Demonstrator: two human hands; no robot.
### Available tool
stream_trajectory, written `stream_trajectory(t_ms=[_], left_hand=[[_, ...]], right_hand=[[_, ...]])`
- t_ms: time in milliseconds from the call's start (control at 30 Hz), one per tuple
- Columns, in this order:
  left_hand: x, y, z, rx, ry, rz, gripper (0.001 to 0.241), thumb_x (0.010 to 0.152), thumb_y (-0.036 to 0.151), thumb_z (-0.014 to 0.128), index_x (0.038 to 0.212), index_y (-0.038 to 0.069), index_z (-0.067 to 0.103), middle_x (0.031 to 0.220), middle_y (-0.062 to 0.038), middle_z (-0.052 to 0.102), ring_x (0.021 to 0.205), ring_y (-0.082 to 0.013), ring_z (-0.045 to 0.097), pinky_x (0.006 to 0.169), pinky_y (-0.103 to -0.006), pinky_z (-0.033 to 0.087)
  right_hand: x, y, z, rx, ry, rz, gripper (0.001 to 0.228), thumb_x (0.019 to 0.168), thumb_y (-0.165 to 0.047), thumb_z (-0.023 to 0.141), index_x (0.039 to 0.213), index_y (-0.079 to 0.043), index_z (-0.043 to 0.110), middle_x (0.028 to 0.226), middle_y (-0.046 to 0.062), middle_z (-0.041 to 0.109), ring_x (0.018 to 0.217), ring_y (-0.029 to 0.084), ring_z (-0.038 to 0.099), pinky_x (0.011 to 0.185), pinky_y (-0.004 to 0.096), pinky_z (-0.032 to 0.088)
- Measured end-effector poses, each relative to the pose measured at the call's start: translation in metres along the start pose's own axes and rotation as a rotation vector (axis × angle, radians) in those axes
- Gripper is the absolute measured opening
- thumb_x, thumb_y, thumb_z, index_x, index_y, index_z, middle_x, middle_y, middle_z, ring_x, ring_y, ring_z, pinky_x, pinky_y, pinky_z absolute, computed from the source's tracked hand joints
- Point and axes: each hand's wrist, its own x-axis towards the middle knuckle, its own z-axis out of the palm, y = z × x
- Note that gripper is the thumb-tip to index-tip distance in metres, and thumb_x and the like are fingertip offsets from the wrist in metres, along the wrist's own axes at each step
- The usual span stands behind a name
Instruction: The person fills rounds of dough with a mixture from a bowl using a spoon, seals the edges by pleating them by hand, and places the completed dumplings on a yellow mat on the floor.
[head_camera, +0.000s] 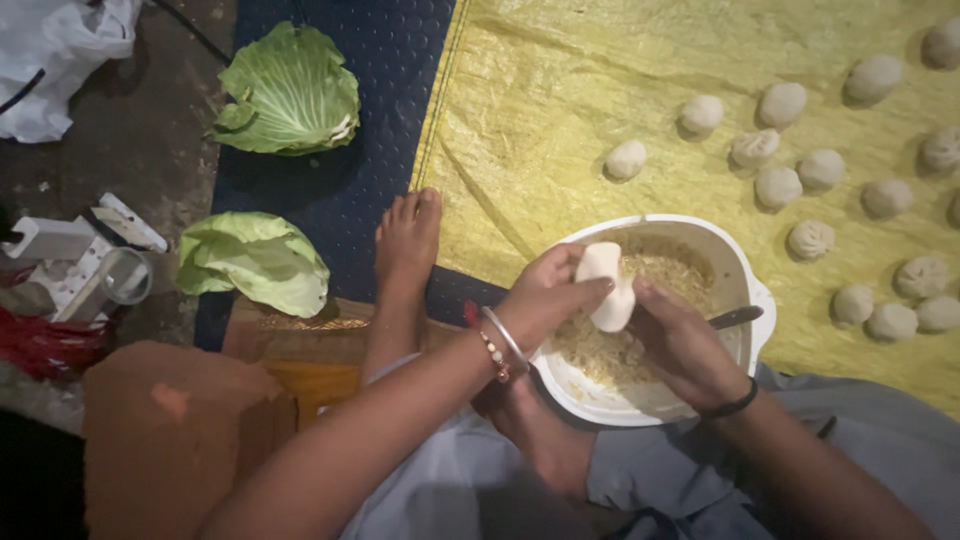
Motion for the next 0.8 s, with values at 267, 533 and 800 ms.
stream_trajectory(t_ms=[267,533,800], left_hand=[[-0.012,0.011,0.007,0.065,-0.233,0.064,0.051,0.091,0.000,0.075,0.138,-0.002,0.053,0.126,-0.010,0.068,0.115,-0.0163,0.067,0.099,-0.0310,0.057],[-0.022,0.010,0.002,0.024,-0.387,-0.008,0.044,0.092,-0.004,0.072,0.134,0.001,0.058,0.126,-0.007,0.066,0.113,-0.0139,0.066,0.099,-0.0302,0.056],[-0.018,0.013,-0.008,-0.230,-0.215,-0.240,0.037,0.103,0.024,0.062,0.129,-0.003,0.057,0.118,-0.014,0.066,0.106,-0.0221,0.069,0.093,-0.0337,0.059]], right_hand=[[-0.002,-0.020,-0.002,0.208,-0.230,-0.046,0.037,0.104,-0.026,0.057,0.133,-0.003,0.054,0.128,0.011,0.065,0.119,0.025,0.061,0.104,0.044,0.047],[-0.019,-0.039,-0.012,0.351,-0.286,-0.228,0.035,0.110,-0.028,0.057,0.136,-0.005,0.054,0.131,0.015,0.063,0.122,0.030,0.062,0.105,0.049,0.049],[-0.045,-0.064,-0.011,-0.187,0.105,-0.377,0.016,0.110,-0.013,0.059,0.124,-0.005,0.056,0.109,0.014,0.063,0.094,0.030,0.061,0.079,0.051,0.051]])
